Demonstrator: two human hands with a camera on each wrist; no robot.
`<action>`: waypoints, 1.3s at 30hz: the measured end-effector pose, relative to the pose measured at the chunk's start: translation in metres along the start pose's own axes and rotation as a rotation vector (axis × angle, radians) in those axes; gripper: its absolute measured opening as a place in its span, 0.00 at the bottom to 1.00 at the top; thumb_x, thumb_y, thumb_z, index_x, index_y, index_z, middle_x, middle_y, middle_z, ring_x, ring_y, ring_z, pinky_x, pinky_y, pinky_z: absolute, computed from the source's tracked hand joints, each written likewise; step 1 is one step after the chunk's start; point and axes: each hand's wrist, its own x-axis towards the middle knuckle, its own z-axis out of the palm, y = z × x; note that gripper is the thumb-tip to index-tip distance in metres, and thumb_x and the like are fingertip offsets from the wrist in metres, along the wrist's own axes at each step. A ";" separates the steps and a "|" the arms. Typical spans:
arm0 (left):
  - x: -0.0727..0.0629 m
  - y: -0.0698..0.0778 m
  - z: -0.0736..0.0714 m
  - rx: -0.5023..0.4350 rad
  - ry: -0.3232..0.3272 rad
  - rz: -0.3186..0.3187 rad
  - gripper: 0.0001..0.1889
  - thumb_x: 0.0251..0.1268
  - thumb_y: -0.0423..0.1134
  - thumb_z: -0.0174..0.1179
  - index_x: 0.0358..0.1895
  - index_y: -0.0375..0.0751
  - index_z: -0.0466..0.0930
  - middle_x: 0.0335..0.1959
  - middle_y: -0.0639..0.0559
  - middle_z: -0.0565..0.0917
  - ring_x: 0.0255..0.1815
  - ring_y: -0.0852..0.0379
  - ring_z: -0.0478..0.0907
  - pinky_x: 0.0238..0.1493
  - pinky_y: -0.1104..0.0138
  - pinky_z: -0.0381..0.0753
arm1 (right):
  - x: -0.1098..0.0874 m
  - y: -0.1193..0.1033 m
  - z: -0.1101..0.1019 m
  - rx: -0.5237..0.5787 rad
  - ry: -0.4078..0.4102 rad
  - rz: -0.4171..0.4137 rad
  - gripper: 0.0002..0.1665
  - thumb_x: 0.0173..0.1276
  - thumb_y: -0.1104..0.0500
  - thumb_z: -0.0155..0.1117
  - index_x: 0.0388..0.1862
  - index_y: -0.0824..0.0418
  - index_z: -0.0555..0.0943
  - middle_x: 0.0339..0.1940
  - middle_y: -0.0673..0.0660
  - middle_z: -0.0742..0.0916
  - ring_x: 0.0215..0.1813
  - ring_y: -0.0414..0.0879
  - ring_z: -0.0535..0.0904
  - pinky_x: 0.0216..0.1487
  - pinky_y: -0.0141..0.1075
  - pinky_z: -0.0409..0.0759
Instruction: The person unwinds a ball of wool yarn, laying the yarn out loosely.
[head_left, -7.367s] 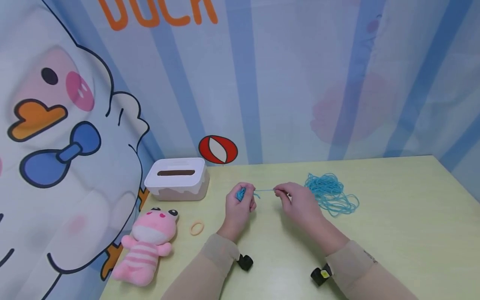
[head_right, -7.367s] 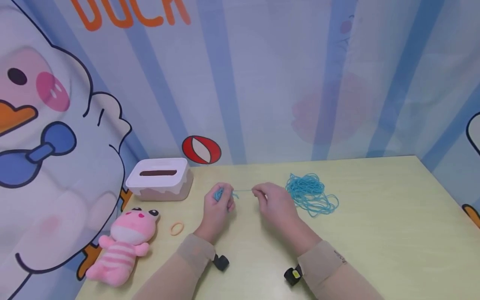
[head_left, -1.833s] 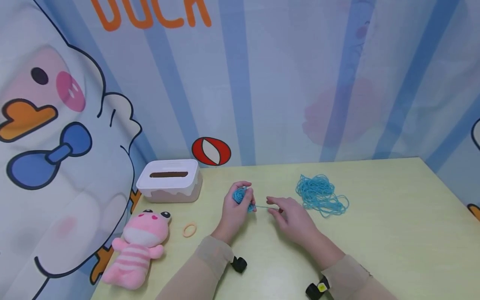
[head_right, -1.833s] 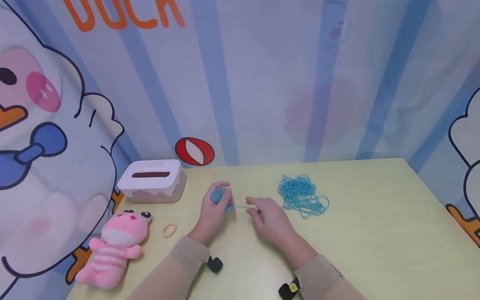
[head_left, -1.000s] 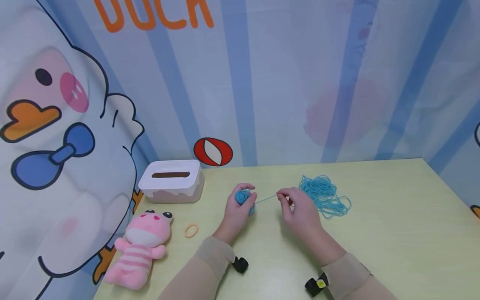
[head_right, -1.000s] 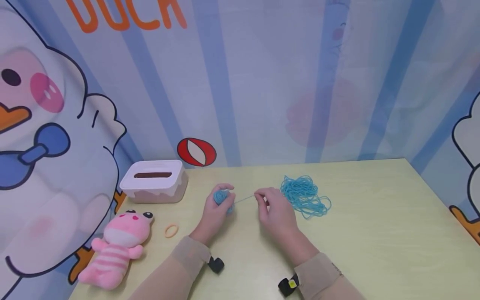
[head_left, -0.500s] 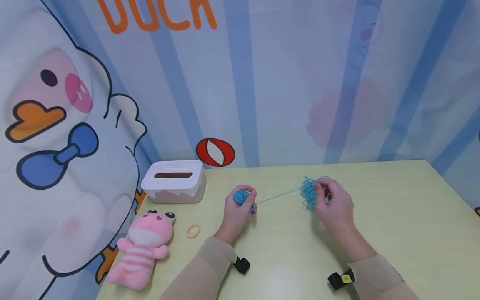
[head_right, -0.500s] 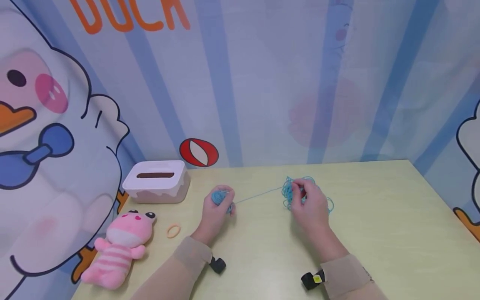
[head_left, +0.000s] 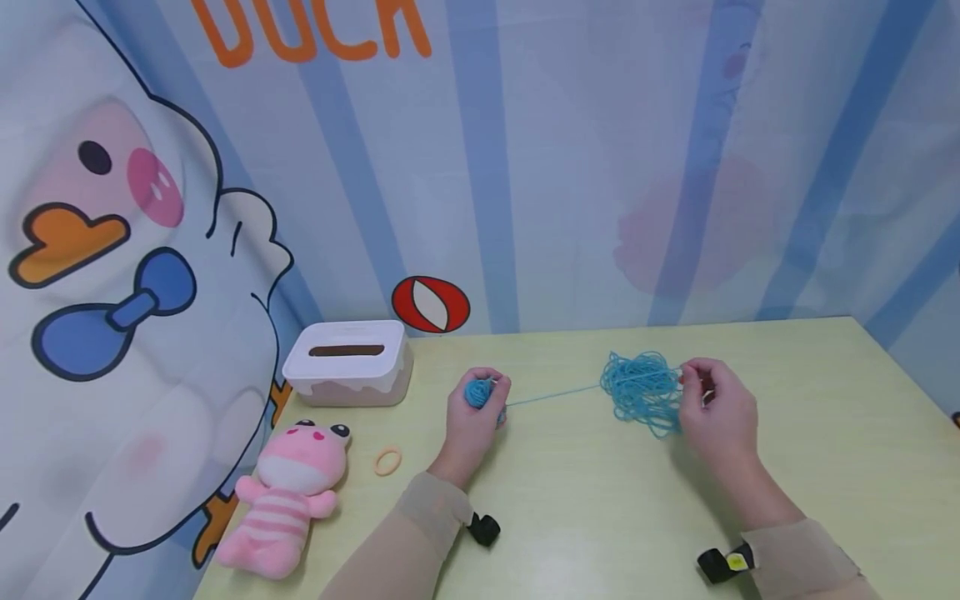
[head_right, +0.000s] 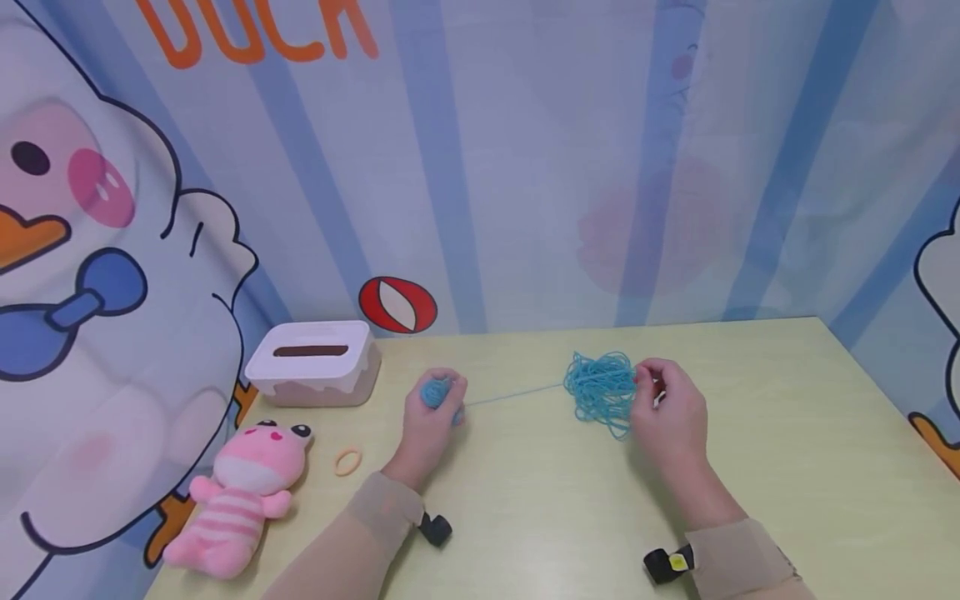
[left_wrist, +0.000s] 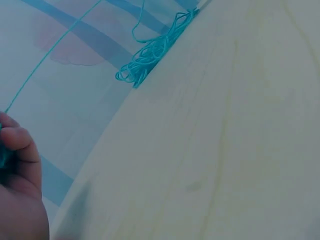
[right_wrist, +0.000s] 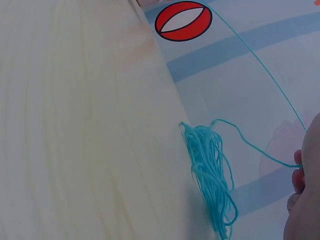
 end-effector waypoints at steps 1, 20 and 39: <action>0.000 0.001 0.000 -0.005 0.014 0.011 0.13 0.81 0.46 0.68 0.56 0.44 0.80 0.32 0.55 0.80 0.26 0.58 0.75 0.31 0.71 0.80 | 0.001 0.002 -0.002 -0.003 -0.003 0.019 0.12 0.85 0.59 0.61 0.55 0.66 0.86 0.43 0.62 0.92 0.36 0.27 0.73 0.36 0.18 0.71; 0.001 0.005 0.003 0.007 -0.030 -0.055 0.18 0.87 0.44 0.59 0.69 0.41 0.72 0.39 0.54 0.82 0.38 0.56 0.78 0.46 0.71 0.82 | 0.009 0.039 -0.018 -0.329 -0.436 0.103 0.20 0.82 0.54 0.63 0.59 0.68 0.89 0.55 0.71 0.91 0.55 0.70 0.86 0.52 0.62 0.83; -0.001 0.007 0.006 -0.113 -0.225 -0.110 0.16 0.89 0.44 0.56 0.68 0.44 0.67 0.43 0.53 0.79 0.39 0.56 0.77 0.42 0.68 0.84 | -0.048 -0.073 0.089 -0.034 -0.581 -0.310 0.22 0.83 0.53 0.68 0.68 0.63 0.86 0.60 0.58 0.93 0.67 0.60 0.87 0.70 0.58 0.85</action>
